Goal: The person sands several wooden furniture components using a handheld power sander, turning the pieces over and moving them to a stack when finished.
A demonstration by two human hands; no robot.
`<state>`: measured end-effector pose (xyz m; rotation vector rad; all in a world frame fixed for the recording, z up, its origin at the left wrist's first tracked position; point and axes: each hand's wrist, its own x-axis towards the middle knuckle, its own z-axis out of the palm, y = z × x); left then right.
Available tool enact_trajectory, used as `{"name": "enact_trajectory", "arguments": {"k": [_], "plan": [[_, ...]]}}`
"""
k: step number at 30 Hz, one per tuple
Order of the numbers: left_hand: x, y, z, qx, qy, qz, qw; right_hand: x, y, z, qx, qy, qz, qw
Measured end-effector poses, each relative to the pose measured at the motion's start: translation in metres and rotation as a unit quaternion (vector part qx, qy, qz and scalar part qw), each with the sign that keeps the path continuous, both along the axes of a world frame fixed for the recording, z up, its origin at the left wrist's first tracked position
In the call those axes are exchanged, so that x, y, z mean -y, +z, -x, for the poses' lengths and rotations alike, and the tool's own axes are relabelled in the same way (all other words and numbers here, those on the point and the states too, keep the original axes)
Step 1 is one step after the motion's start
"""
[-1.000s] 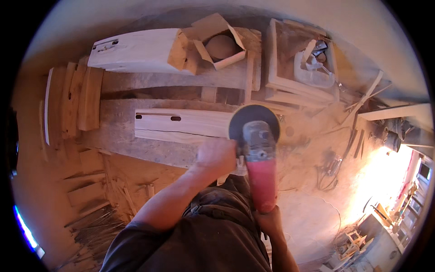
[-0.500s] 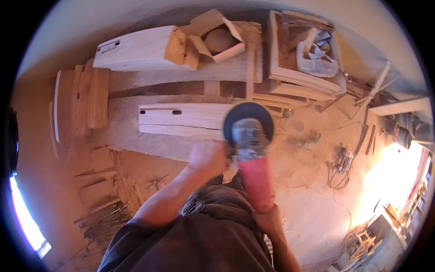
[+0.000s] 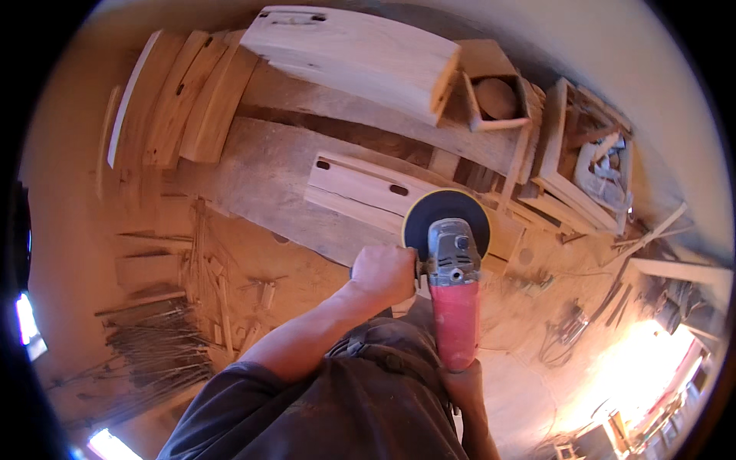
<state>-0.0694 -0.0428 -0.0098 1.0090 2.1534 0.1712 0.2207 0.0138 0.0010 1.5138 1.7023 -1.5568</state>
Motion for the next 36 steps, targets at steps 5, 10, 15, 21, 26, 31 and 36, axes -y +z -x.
{"name": "enact_trajectory", "arguments": {"k": [5, 10, 15, 21, 26, 31, 36], "plan": [[0.074, -0.003, 0.066, -0.029, 0.082, 0.006, 0.996, 0.021, 0.013, 0.096, 0.024, 0.119, 0.002, 0.993], [0.132, -0.003, 0.133, -0.085, 0.143, 0.037, 0.985, 0.044, -0.002, 0.178, -0.003, 0.214, -0.021, 0.977], [0.137, -0.008, 0.17, -0.107, 0.135, 0.01, 0.985, 0.049, 0.0, 0.213, -0.033, 0.202, -0.019, 0.979], [0.086, -0.006, 0.136, -0.088, 0.064, 0.004, 0.994, 0.031, 0.0, 0.16, -0.028, 0.119, -0.01, 0.992], [0.015, -0.004, 0.075, -0.039, -0.009, 0.004, 0.999, 0.003, -0.014, 0.068, 0.031, 0.029, 0.006, 0.999], [-0.065, -0.005, -0.015, 0.003, -0.086, -0.065, 0.994, -0.022, 0.0, -0.018, 0.08, -0.109, 0.042, 0.99], [-0.119, -0.003, -0.084, 0.053, -0.15, -0.091, 0.983, -0.028, 0.003, -0.089, 0.073, -0.211, 0.031, 0.974]]}}
